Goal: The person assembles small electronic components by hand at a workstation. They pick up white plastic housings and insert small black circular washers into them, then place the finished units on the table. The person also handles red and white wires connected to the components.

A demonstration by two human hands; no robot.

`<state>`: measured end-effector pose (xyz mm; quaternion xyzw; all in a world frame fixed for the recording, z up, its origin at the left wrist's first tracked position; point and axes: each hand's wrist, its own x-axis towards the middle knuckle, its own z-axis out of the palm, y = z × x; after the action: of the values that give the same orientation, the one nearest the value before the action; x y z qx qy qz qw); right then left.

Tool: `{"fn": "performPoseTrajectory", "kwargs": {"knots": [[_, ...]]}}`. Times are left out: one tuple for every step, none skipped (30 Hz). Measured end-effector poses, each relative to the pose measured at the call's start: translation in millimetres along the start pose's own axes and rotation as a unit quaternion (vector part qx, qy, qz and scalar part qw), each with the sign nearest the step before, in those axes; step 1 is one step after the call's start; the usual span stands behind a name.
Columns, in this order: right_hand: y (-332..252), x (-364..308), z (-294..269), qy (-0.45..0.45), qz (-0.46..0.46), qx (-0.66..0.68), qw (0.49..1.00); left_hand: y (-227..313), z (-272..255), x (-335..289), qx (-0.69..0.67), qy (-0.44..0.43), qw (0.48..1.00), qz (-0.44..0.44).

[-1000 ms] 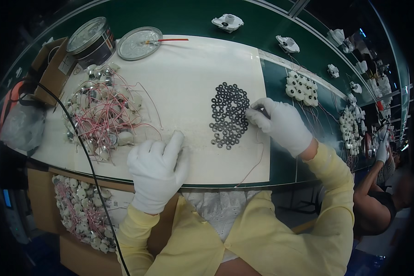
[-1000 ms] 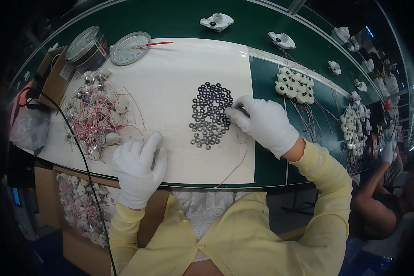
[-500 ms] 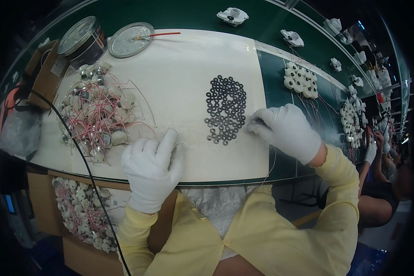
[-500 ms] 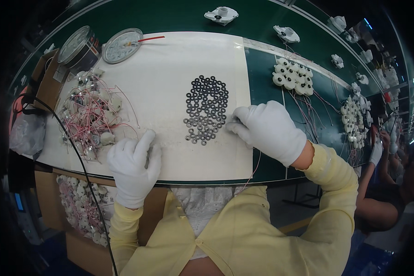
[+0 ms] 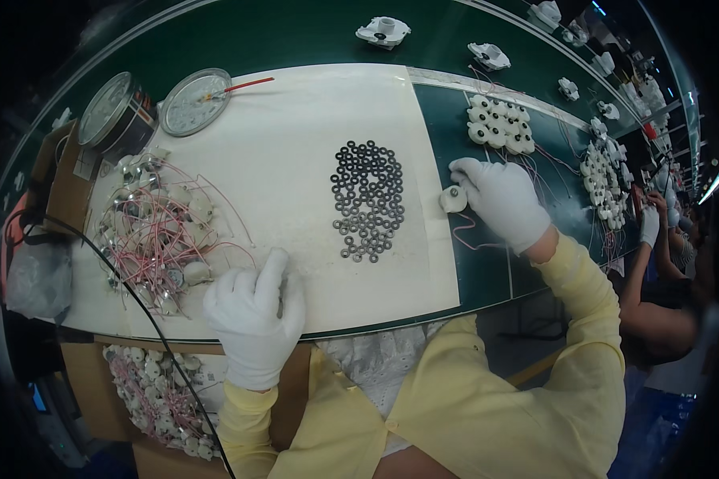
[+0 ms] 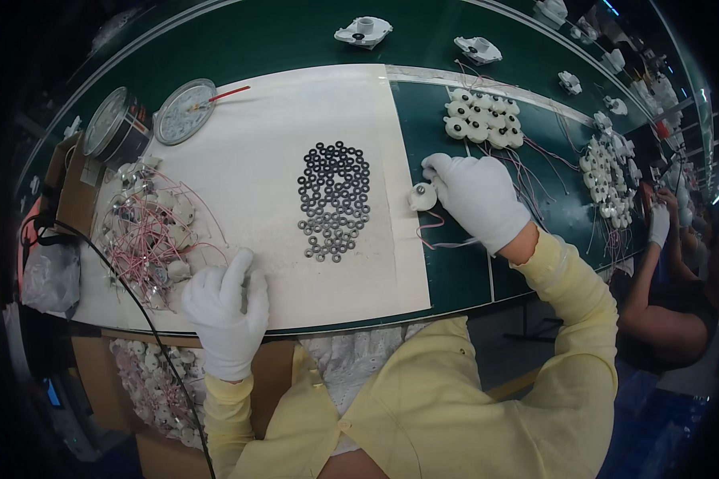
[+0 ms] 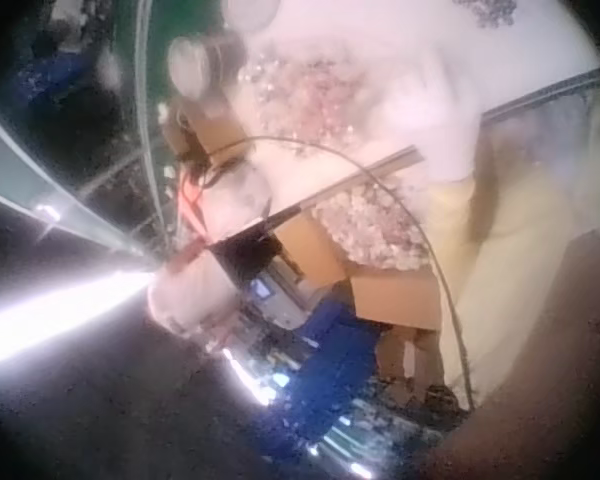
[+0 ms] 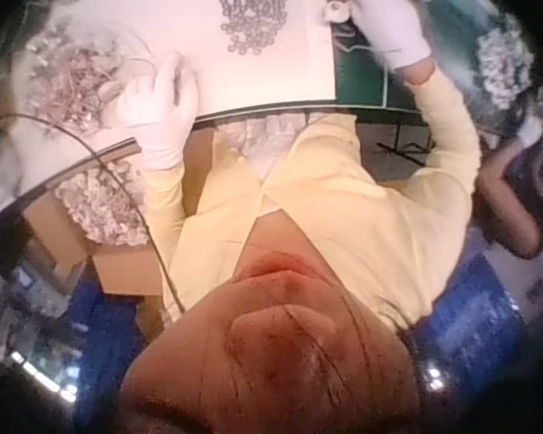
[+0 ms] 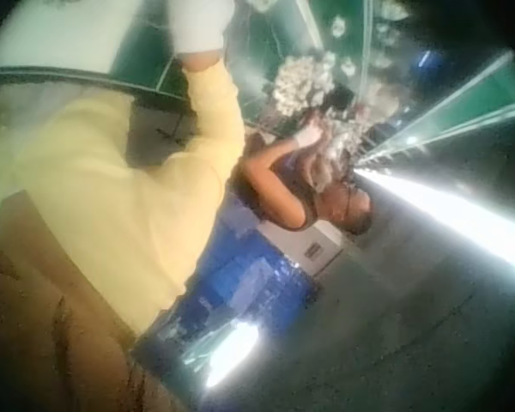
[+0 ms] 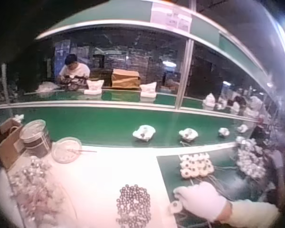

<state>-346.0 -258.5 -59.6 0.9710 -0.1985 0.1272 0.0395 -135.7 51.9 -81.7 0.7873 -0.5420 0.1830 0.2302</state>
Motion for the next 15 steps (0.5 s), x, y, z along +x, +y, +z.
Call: {"fn": "performPoseTrajectory", "kwargs": {"knots": [[0.5, 2.8, -3.9, -0.010, 0.024, -0.002, 1.000, -0.2, -0.4, -1.0, 0.002, -0.001, 1.000, -0.003], [-1.0, 7.4, -11.7, -0.020, 0.048, -0.004, 0.999, -0.9, -0.4, -1.8, 0.003, -0.002, 1.000, -0.005], [-3.6, 11.6, -19.6, -0.031, 0.073, -0.006, 0.997, -1.4, -0.3, -2.7, 0.004, -0.004, 1.000, -0.008], [-7.5, 13.2, -27.5, -0.026, 0.063, 0.015, 0.998, -1.2, 0.2, -3.1, 0.002, -0.005, 1.000, -0.008], [-12.7, 15.1, -35.5, -0.022, 0.053, 0.036, 0.998, -1.2, 0.6, -3.0, 0.000, -0.006, 1.000, -0.008], [-17.5, 15.3, -39.4, -0.016, 0.044, 0.057, 0.997, -0.8, 1.0, -3.0, -0.002, -0.007, 1.000, -0.007], [-22.7, 12.3, -38.2, -0.017, 0.038, 0.029, 0.999, -0.7, 1.7, -2.8, 0.000, -0.004, 1.000, -0.006], [-26.5, 9.6, -35.6, -0.048, 0.028, 0.020, 0.998, -0.4, 2.5, -2.8, 0.003, -0.002, 1.000, -0.005], [-30.6, 7.0, -32.0, -0.070, 0.026, 0.036, 0.997, 0.0, 2.5, -2.5, 0.005, 0.000, 1.000, -0.003], [-32.8, 5.9, -30.9, -0.091, 0.024, 0.049, 0.994, 0.1, 2.1, -2.6, 0.003, -0.006, 1.000, -0.005], [-32.2, 5.8, -34.0, -0.107, 0.024, 0.039, 0.993, -0.1, 1.2, -2.7, 0.001, -0.012, 1.000, -0.008], [-30.9, 5.6, -38.4, -0.123, 0.024, 0.029, 0.992, -0.5, 0.9, -2.8, -0.001, -0.019, 1.000, -0.010], [-28.5, 4.9, -42.4, -0.140, 0.024, 0.018, 0.990, -1.3, 1.9, -3.8, 0.001, -0.008, 1.000, -0.002], [-21.3, 2.9, -46.1, -0.109, 0.035, 0.024, 0.993, -2.8, 3.5, -4.9, 0.001, 0.002, 1.000, 0.006], [-9.2, 0.5, -50.5, -0.078, 0.046, 0.031, 0.995, -4.0, 4.7, -5.7, 0.002, 0.013, 1.000, 0.014]]}}
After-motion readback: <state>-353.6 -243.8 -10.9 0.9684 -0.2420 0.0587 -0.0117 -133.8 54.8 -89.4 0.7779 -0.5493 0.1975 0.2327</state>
